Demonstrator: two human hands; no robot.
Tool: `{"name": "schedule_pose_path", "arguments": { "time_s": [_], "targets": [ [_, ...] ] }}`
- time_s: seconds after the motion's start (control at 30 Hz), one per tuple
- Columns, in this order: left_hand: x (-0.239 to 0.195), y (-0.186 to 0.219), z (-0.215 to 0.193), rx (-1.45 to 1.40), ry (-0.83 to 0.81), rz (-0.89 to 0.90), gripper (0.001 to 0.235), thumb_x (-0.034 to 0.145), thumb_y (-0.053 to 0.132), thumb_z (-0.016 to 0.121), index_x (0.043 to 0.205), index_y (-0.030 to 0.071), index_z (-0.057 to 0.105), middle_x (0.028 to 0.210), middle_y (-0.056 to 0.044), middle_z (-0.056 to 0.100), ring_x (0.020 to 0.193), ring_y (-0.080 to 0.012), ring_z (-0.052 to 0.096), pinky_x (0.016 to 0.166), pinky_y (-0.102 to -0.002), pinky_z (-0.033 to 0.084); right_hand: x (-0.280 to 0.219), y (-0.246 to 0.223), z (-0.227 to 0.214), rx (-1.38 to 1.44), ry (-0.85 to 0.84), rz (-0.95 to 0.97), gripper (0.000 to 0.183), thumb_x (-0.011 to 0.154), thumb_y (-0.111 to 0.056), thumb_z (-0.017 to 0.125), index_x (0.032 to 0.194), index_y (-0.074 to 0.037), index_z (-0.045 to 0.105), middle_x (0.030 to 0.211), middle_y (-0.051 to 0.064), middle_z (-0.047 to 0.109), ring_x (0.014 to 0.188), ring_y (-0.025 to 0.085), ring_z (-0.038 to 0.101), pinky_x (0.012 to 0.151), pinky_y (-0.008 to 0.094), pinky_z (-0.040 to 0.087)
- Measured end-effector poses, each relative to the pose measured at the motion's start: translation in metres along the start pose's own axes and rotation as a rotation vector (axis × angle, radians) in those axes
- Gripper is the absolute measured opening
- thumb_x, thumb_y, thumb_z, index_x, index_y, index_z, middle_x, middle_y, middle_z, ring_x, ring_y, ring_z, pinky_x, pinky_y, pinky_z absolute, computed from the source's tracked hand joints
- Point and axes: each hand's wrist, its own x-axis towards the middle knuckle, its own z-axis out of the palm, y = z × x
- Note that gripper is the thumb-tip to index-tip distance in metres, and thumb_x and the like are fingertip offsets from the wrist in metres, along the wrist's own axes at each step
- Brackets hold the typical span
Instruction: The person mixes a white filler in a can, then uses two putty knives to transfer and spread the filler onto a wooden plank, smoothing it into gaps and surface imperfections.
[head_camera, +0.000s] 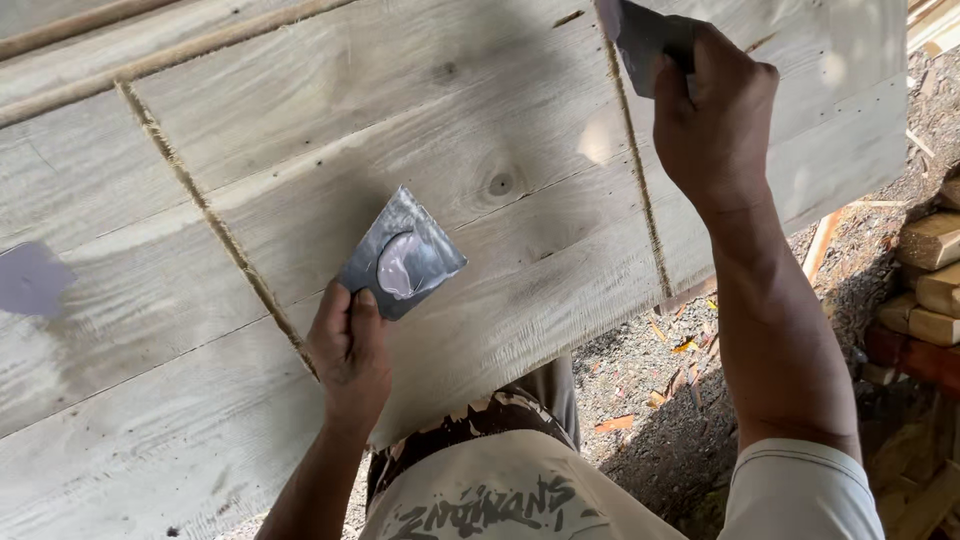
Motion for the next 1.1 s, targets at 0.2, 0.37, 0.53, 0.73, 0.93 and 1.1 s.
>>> {"name": "schedule_pose_path", "arguments": {
  "time_s": [0.2, 0.37, 0.53, 0.73, 0.93, 1.1],
  "targets": [
    [0.014, 0.007, 0.04, 0.117, 0.131, 0.096, 0.017, 0.109, 0.009, 0.047, 0.107, 0.001, 0.061, 0.085, 0.003, 0.058, 0.071, -0.0021, 0.046, 0.058, -0.021, 0.038, 0.03, -0.009, 0.039, -0.253, -0.023, -0.038, 0.015, 0.104, 0.002, 0.068, 0.119, 0.004, 0.07, 0.068, 0.005, 0.068, 0.048, 0.01, 0.058, 0.04, 0.029, 0.042],
    [0.017, 0.007, 0.039, 0.093, 0.176, 0.001, 0.02, 0.108, 0.011, 0.047, 0.112, -0.001, 0.063, 0.085, 0.002, 0.058, 0.068, -0.0015, 0.043, 0.057, -0.019, 0.037, 0.032, -0.012, 0.055, -0.334, -0.061, -0.028, 0.019, 0.102, 0.004, 0.065, 0.121, 0.007, 0.069, 0.085, 0.012, 0.076, 0.056, 0.012, 0.068, 0.043, 0.026, 0.049],
    [0.01, -0.01, 0.033, 0.118, 0.157, -0.035, 0.018, 0.111, 0.013, 0.05, 0.103, 0.001, 0.062, 0.078, 0.002, 0.056, 0.067, -0.0019, 0.044, 0.057, -0.019, 0.036, 0.04, -0.025, 0.077, -0.394, -0.08, -0.035, 0.023, 0.102, 0.003, 0.066, 0.124, 0.01, 0.066, 0.097, 0.02, 0.077, 0.078, 0.024, 0.077, 0.061, 0.031, 0.062],
    [0.008, -0.012, 0.031, 0.151, 0.147, -0.044, 0.021, 0.107, 0.012, 0.05, 0.115, -0.003, 0.064, 0.081, -0.001, 0.063, 0.069, -0.0044, 0.053, 0.06, -0.02, 0.043, 0.039, -0.05, 0.089, -0.5, -0.119, -0.028, 0.02, 0.101, 0.002, 0.064, 0.12, 0.007, 0.066, 0.117, 0.025, 0.074, 0.111, 0.034, 0.074, 0.082, 0.04, 0.066],
    [0.007, -0.002, 0.032, 0.161, 0.153, -0.087, 0.026, 0.107, 0.01, 0.051, 0.123, -0.005, 0.065, 0.093, -0.007, 0.07, 0.079, -0.0087, 0.06, 0.07, -0.02, 0.049, 0.029, -0.06, 0.075, -0.376, -0.178, -0.018, 0.017, 0.103, 0.0, 0.062, 0.118, 0.006, 0.069, 0.11, 0.021, 0.076, 0.098, 0.027, 0.077, 0.071, 0.035, 0.065],
    [0.012, -0.007, 0.033, 0.161, 0.146, 0.016, 0.027, 0.108, 0.011, 0.049, 0.124, -0.006, 0.062, 0.099, -0.006, 0.07, 0.084, -0.0094, 0.064, 0.074, -0.021, 0.051, 0.045, -0.03, 0.022, -0.052, -0.211, 0.199, 0.012, 0.107, -0.004, 0.065, 0.116, 0.0, 0.073, 0.093, 0.011, 0.078, 0.062, 0.013, 0.071, 0.044, 0.024, 0.052]
  ]
}}
